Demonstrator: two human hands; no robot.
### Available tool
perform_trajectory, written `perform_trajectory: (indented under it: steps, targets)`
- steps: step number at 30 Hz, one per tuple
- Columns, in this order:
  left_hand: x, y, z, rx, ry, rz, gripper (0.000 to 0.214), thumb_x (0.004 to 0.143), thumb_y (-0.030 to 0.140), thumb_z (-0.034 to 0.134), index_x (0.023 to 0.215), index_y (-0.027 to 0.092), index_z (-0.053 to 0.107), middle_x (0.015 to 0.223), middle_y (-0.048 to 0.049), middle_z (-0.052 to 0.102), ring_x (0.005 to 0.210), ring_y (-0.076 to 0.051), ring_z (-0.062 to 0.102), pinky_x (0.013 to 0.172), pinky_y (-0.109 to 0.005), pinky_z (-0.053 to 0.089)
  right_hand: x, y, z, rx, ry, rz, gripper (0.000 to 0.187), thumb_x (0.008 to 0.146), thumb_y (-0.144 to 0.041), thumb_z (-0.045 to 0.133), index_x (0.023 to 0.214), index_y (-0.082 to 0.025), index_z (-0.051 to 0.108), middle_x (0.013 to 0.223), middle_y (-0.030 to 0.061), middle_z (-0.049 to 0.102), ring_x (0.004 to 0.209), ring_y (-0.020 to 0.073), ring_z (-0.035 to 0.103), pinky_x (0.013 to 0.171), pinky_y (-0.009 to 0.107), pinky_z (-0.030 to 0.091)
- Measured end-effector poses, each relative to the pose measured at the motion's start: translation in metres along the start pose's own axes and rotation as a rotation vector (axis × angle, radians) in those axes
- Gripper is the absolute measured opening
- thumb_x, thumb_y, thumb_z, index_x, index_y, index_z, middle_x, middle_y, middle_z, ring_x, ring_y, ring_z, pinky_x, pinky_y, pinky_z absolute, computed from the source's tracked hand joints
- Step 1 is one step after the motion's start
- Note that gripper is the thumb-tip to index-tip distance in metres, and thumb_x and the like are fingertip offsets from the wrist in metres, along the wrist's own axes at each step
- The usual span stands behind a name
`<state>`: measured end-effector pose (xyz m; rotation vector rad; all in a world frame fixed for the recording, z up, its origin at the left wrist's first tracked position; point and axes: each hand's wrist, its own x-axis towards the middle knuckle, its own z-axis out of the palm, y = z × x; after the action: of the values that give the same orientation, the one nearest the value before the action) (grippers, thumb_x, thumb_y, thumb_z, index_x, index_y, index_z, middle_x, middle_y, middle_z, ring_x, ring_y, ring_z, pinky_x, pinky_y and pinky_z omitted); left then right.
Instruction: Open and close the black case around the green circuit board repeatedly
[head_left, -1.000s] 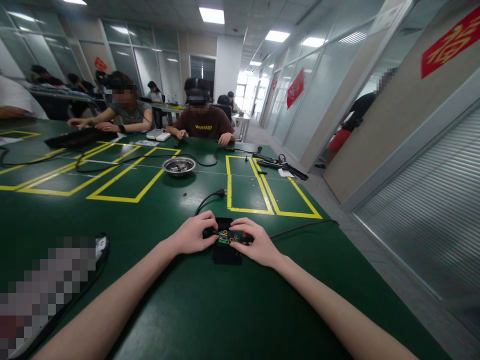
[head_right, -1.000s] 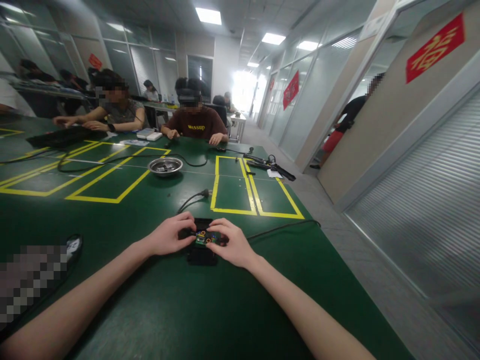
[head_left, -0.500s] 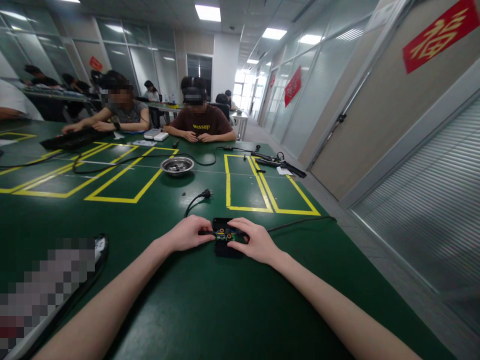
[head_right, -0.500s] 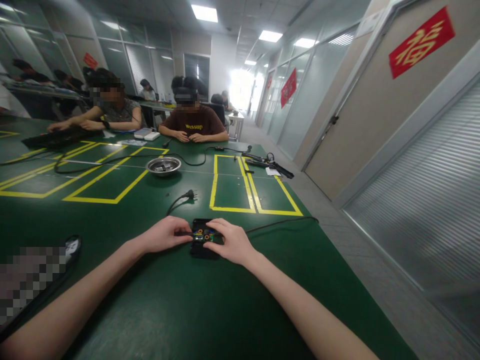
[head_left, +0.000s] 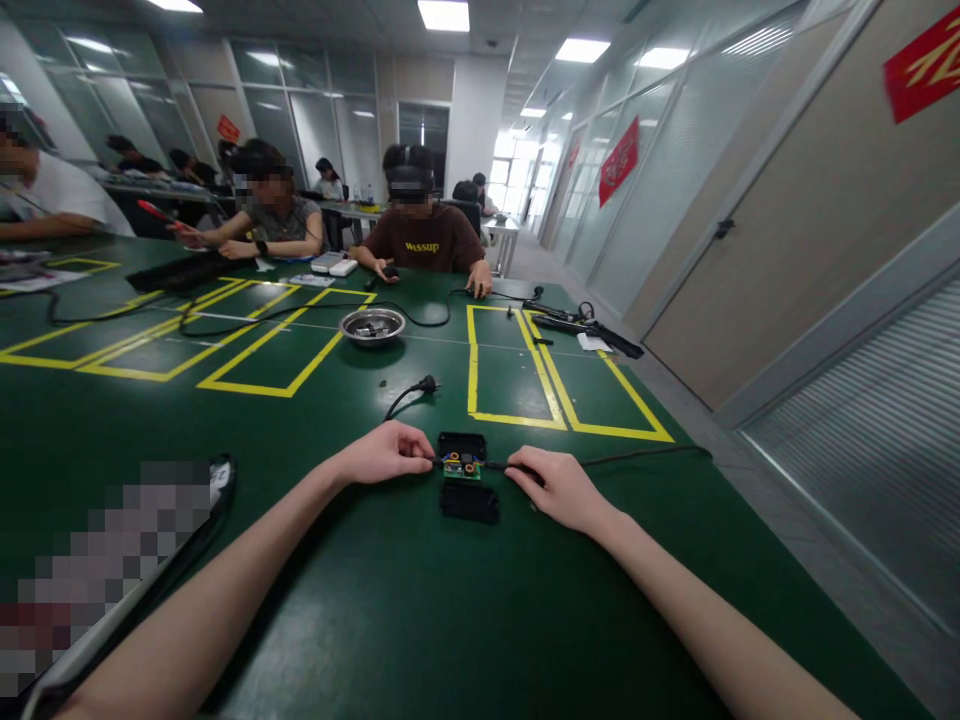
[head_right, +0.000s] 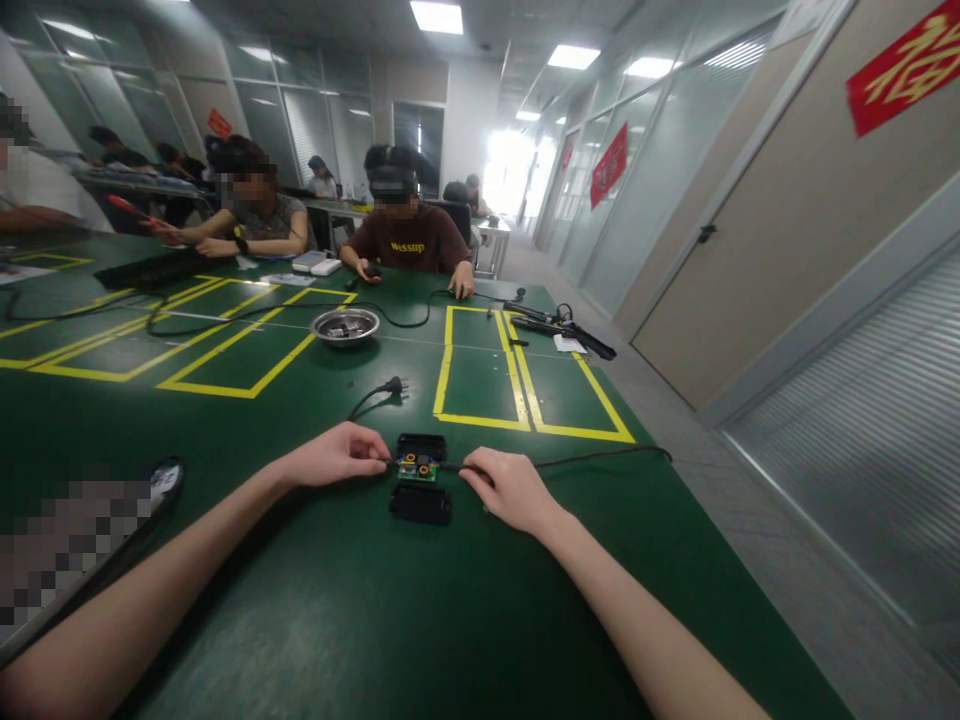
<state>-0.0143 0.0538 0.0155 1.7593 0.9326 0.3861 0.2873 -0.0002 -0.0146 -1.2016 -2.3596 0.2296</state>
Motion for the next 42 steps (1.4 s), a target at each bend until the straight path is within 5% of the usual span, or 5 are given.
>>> perform_trajectory:
  steps: [12,28,42]
  targets:
    - [-0.009,0.012,-0.007,-0.1,-0.03,0.006,0.039,0.073,0.048,0.077,0.086,0.012,0.073,0.069,0.0013,0.063,0.053,-0.006,0.042,0.049,-0.02,0.029,-0.004,-0.013,-0.011,-0.124,0.141,-0.147,0.027,0.106,-0.03,0.041,0.097,-0.017,0.063,0.08,0.0068,0.072,0.066,0.0168,0.068,0.058,0.026,0.045]
    - [-0.01,0.004,0.0,-0.211,-0.221,-0.045,0.036,0.068,0.041,0.086,0.07,0.014,0.062,0.061,0.0004,0.068,0.043,-0.006,0.051,0.04,-0.017,0.033,-0.008,-0.024,-0.027,-0.218,-0.045,-0.19,0.024,0.104,-0.028,0.043,0.089,-0.018,0.059,0.067,0.0021,0.068,0.055,0.014,0.061,0.056,0.026,0.032]
    - [-0.008,0.005,0.005,-0.172,-0.232,-0.053,0.038,0.067,0.041,0.085,0.069,0.015,0.057,0.056,0.0044,0.063,0.043,-0.006,0.05,0.041,-0.017,0.033,-0.006,-0.028,-0.03,-0.239,-0.129,-0.141,0.021,0.101,-0.029,0.048,0.089,-0.018,0.061,0.065,0.0015,0.068,0.054,0.0141,0.061,0.057,0.026,0.032]
